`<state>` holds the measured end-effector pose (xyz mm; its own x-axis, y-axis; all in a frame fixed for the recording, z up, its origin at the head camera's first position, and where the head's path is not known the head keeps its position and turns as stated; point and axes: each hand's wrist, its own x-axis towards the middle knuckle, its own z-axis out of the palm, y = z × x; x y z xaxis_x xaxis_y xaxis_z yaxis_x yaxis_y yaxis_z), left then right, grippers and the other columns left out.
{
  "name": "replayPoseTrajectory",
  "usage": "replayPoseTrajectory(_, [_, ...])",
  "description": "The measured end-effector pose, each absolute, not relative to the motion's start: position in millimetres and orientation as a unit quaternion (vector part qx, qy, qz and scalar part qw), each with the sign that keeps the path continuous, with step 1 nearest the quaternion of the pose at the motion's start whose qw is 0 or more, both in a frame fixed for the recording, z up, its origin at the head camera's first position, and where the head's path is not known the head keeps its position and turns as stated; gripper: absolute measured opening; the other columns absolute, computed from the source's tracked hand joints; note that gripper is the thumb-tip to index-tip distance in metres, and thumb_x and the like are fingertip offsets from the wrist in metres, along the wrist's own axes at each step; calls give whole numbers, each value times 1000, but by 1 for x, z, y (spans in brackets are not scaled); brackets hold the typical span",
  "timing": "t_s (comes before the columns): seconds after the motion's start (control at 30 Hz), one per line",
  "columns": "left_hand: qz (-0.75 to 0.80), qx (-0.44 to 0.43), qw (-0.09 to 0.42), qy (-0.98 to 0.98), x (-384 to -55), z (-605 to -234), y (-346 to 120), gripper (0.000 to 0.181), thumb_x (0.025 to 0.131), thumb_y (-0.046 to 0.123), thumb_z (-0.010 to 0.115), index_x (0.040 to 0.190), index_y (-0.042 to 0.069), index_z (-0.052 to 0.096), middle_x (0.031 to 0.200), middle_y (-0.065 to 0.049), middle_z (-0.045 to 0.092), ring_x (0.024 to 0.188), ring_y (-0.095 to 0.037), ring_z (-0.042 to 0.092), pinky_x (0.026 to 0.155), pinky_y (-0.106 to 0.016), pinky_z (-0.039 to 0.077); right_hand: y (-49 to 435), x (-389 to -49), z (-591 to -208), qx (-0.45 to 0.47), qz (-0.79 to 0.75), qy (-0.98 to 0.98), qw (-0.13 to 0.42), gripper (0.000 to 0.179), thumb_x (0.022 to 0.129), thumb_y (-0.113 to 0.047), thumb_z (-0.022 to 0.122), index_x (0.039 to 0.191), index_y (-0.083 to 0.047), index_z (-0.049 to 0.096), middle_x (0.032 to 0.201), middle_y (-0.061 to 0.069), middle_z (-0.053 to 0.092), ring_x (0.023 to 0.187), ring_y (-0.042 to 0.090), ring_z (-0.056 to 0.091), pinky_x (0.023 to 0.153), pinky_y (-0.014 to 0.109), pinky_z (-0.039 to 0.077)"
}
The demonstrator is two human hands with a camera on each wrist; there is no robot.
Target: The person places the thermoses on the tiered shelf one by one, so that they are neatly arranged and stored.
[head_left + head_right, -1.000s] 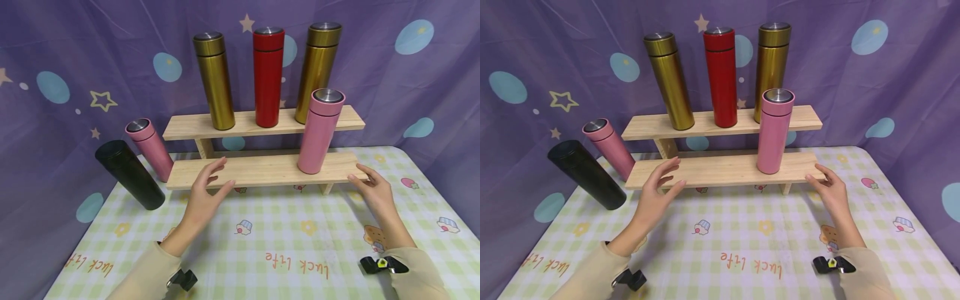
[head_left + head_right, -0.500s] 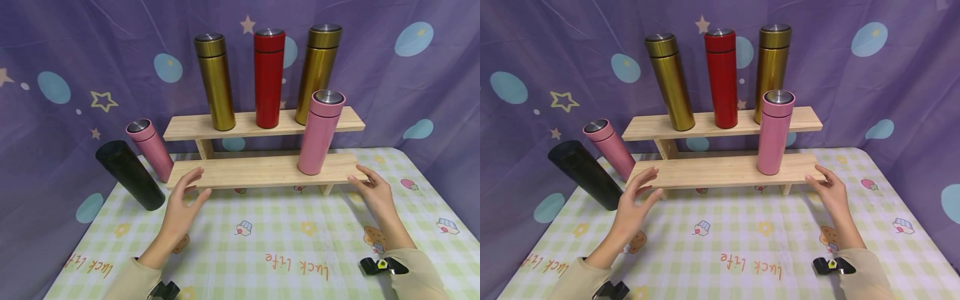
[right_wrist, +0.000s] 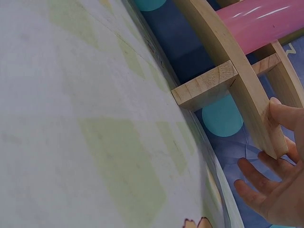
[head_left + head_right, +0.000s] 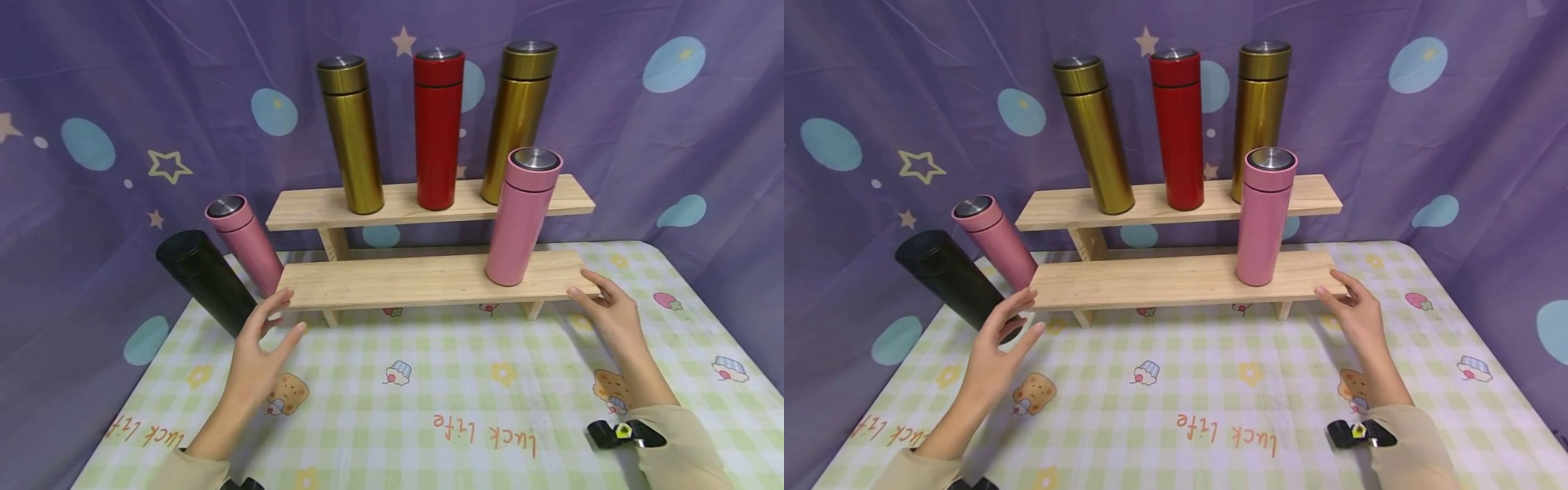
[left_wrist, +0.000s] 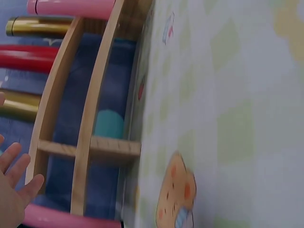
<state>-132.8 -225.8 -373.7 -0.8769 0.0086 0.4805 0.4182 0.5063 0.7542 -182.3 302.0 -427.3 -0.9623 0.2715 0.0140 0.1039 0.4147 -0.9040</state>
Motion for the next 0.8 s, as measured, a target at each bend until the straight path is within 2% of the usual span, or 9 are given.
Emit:
replayPoseTrajectory(0.13, [-458,-111,230,-852,-128,-373,-241,61,89,1,72,144,20,51,142,0,53,126,-6,46,99,-17,34,302,-183,-428,-115,527,-838,82,73,91,-52,65,153,-22,40,160,14,24,107,1,49,73,9,42])
replayPoseTrajectory(0.3, [-433,-87,244,-864,-122,-372,-257,64,88,2,73,145,18,49,140,-3,53,126,-1,44,100,-14,33,302,-183,-428,-118,528,-837,83,73,91,-52,66,152,-22,41,160,14,24,106,-1,49,74,9,42])
replayPoseTrajectory(0.57, [-426,-14,249,-870,-115,-375,-273,64,88,6,74,146,14,49,142,-3,51,126,0,42,98,-12,31,302,-184,-428,-117,525,-839,82,73,91,-52,65,153,-21,40,160,14,25,100,-6,47,73,10,42])
replayPoseTrajectory(0.67, [-422,15,251,-871,-113,-377,-277,65,90,11,74,148,16,47,145,-3,48,127,-1,41,98,-12,30,302,-184,-428,-118,523,-840,81,73,91,-52,65,153,-20,41,160,14,24,104,-1,50,72,9,42])
replayPoseTrajectory(0.8, [-434,48,269,-858,-114,-381,-283,67,90,13,74,149,20,44,147,-2,45,129,-4,42,98,-14,30,302,-184,-428,-121,520,-842,76,74,91,-53,65,153,-21,40,160,14,23,117,17,53,72,9,42])
